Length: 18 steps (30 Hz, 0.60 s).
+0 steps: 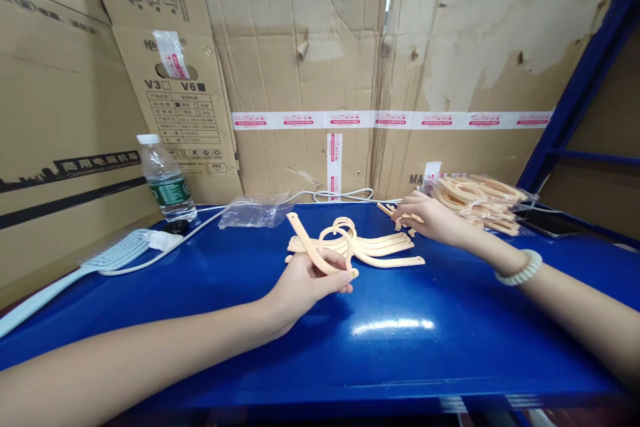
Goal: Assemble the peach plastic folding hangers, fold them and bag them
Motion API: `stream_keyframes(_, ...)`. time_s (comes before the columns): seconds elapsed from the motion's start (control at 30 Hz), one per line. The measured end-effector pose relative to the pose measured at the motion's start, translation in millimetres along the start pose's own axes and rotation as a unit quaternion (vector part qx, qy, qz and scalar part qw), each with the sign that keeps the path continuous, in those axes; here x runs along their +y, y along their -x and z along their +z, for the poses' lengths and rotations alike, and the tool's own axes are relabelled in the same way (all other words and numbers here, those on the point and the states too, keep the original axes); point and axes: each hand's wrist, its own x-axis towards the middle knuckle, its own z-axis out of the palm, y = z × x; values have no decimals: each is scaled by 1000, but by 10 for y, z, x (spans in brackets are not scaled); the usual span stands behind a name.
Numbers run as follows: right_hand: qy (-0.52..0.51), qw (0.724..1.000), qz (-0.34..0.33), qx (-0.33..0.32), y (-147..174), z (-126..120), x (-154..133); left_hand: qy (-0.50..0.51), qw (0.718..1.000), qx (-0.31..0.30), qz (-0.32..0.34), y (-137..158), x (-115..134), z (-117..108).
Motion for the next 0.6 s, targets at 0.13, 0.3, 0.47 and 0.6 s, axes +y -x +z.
stream_keyframes(0.13,10,997,-20,-70,13,100,252,15,1000,14,-11,-13,-23,-6)
stream_keyframes(0.3,31,995,-32,-90,-1,208,333,25,1000,14,-11,-20,-32,-9)
stream_keyframes(0.47,40,994,-47,-95,-36,232,321,30,999,22,-17,-23,-24,-15)
stream_keyframes(0.6,42,994,-49,-91,-34,227,289,39,999,17,-17,-12,-14,-13)
